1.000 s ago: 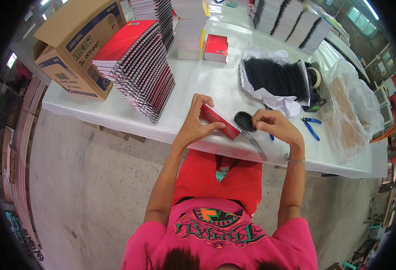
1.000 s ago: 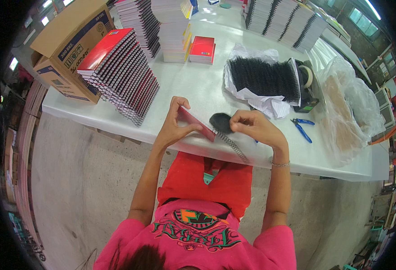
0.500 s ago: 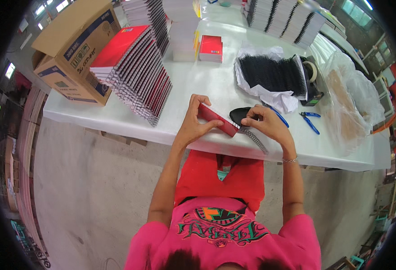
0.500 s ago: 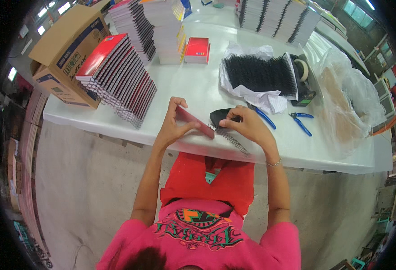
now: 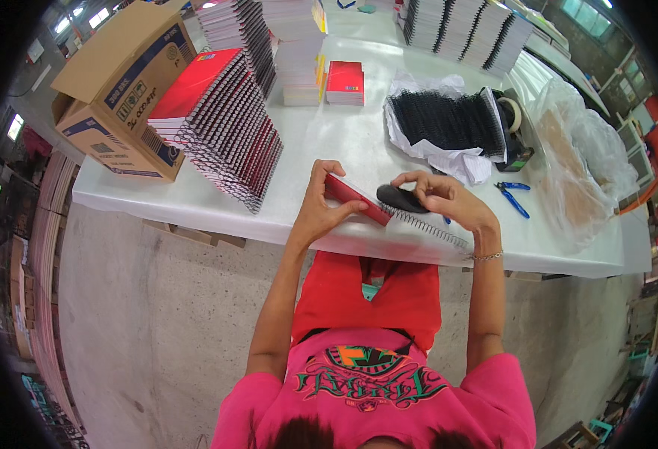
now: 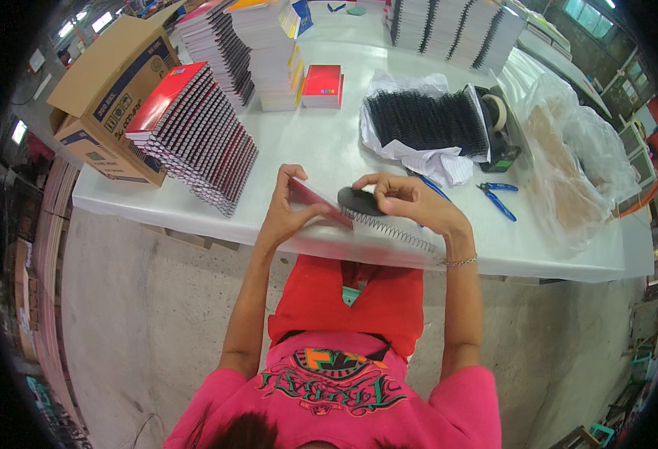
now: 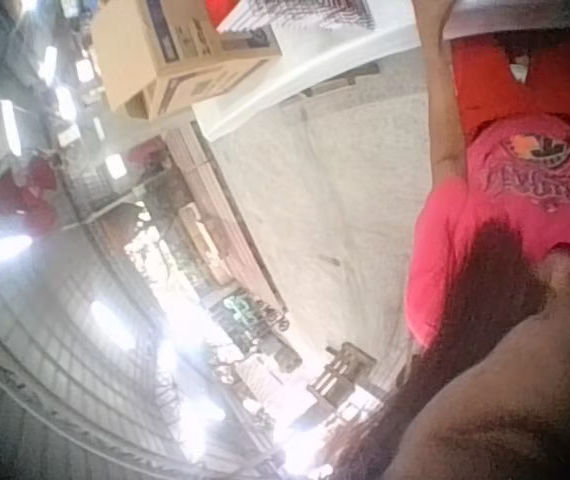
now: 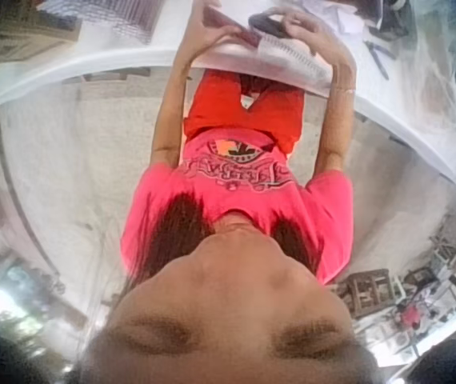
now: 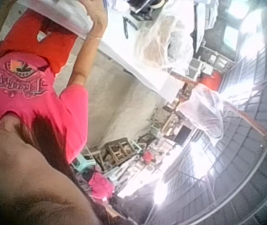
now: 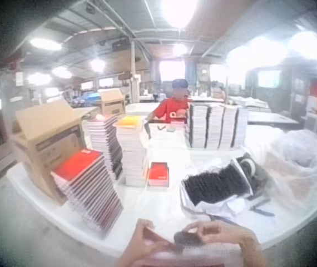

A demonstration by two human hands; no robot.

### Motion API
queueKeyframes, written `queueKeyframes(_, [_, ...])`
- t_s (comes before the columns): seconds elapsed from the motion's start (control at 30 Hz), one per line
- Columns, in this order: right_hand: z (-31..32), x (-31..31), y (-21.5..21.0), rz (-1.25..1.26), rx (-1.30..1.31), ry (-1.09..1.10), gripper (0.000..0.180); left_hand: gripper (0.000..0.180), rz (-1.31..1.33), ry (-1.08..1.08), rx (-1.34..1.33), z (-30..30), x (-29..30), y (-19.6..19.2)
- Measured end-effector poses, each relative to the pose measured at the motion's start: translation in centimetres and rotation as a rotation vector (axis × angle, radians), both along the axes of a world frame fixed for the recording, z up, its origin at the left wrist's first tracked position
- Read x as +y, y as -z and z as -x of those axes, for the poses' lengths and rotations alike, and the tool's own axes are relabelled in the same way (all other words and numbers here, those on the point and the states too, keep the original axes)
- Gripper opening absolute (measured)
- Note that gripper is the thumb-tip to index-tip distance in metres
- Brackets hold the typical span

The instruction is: The person binds notebooks by manually inserting a black plastic spiral through the pre-punched holes and using a blue handheld tool to trim the excess spiral wire.

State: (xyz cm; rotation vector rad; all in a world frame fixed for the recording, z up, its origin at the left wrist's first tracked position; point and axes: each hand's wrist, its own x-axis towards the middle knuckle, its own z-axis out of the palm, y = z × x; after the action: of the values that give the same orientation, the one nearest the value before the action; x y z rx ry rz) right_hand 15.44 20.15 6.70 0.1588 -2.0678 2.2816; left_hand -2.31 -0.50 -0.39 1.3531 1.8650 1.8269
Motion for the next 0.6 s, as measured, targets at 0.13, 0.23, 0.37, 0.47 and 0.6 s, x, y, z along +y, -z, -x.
queueKeyframes(0.13, [0.7, -0.2, -1.5, -0.531, -0.252, 0.326, 0.027, 0.063, -0.020, -0.011, 0.003, -0.2, 0.3, -0.2])
queueKeyframes(0.23, [0.1, -1.7, -1.5, -0.391, -0.248, 0.125, 0.029, 0.064, -0.013, -0.027, 0.052, 0.3, 0.2, -0.1])
queueKeyframes(0.37, [1.2, -0.6, -0.4, -0.441, -0.126, 0.255, 0.031, 0.065, 0.000, -0.007, -0.083, -0.5, 0.2, -0.4])
queueKeyframes(0.47, [0.1, -1.7, -0.3, -0.533, -0.136, 0.293, 0.031, 0.066, 0.028, 0.005, -0.048, 0.0, 0.0, -0.1])
queueKeyframes(0.6, [0.9, -0.7, 0.9, -0.482, -0.141, 0.417, 0.031, 0.063, 0.005, -0.043, -0.025, -0.2, 0.4, -0.7])
